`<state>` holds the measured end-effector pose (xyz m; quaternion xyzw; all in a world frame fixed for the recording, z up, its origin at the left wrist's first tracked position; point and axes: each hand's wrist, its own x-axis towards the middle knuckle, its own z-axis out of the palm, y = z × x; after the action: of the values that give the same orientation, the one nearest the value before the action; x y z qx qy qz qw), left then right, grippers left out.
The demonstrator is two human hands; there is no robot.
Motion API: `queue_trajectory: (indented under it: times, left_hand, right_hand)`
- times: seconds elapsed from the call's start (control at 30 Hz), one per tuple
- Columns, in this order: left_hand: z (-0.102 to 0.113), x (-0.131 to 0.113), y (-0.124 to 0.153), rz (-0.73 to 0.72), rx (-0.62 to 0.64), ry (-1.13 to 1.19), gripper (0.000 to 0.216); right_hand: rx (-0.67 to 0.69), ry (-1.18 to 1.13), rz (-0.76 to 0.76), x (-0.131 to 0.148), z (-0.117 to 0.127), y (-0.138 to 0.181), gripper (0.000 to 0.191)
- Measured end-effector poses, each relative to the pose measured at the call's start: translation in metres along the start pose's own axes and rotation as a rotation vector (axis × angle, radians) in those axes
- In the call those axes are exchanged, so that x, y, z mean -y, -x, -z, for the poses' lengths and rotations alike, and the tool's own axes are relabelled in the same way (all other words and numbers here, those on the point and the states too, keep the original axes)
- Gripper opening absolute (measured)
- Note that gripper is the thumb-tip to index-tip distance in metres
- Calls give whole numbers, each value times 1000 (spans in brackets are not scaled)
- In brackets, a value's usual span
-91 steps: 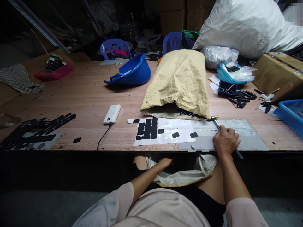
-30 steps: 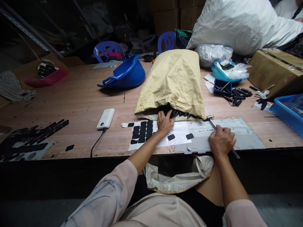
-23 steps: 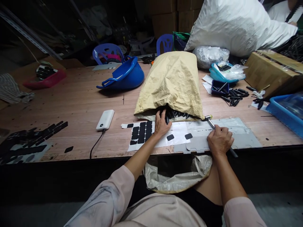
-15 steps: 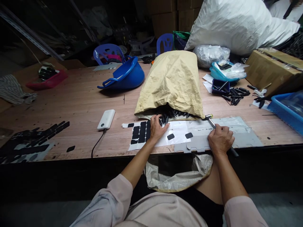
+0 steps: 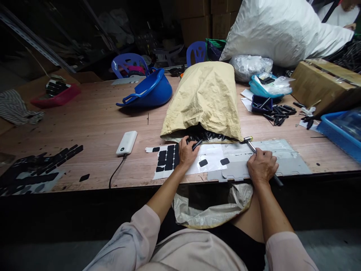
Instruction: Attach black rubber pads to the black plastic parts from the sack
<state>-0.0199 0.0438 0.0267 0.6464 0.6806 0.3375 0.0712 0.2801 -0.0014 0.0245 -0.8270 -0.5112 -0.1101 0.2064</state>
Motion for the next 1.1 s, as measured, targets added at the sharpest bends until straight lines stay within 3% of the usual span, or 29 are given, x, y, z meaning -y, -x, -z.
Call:
queue_trajectory:
  times: [0.1, 0.27, 0.33, 0.53, 0.67, 0.8, 0.93, 1.1]
  left_hand:
    - [7, 0, 19, -64, 12, 76, 17]
    - [9, -5, 48, -215, 328, 238, 20]
    - [9, -6, 51, -225, 384, 265, 20]
    - [9, -8, 47, -247, 416, 245, 22]
    - [9, -10, 48, -261, 446, 243, 21]
    - [10, -14, 47, -208, 468, 272, 20]
    - [11, -18, 45, -148, 499, 269, 17]
    - [9, -17, 44, -174, 510, 254, 15]
  right_hand:
    - [-3, -18, -20, -1, 0, 0, 40]
    - [47, -39, -21, -4, -1, -4, 38]
    - [72, -44, -21, -5, 0, -5, 37]
    - [51, -105, -82, -9, 17, 22, 35]
    - [36, -374, 115, -6, 36, 70, 35]
    - [137, -661, 288, 8, 47, 111, 30]
    - [180, -738, 320, 22, 48, 127, 27]
    - [149, -720, 361, 32, 53, 133, 34]
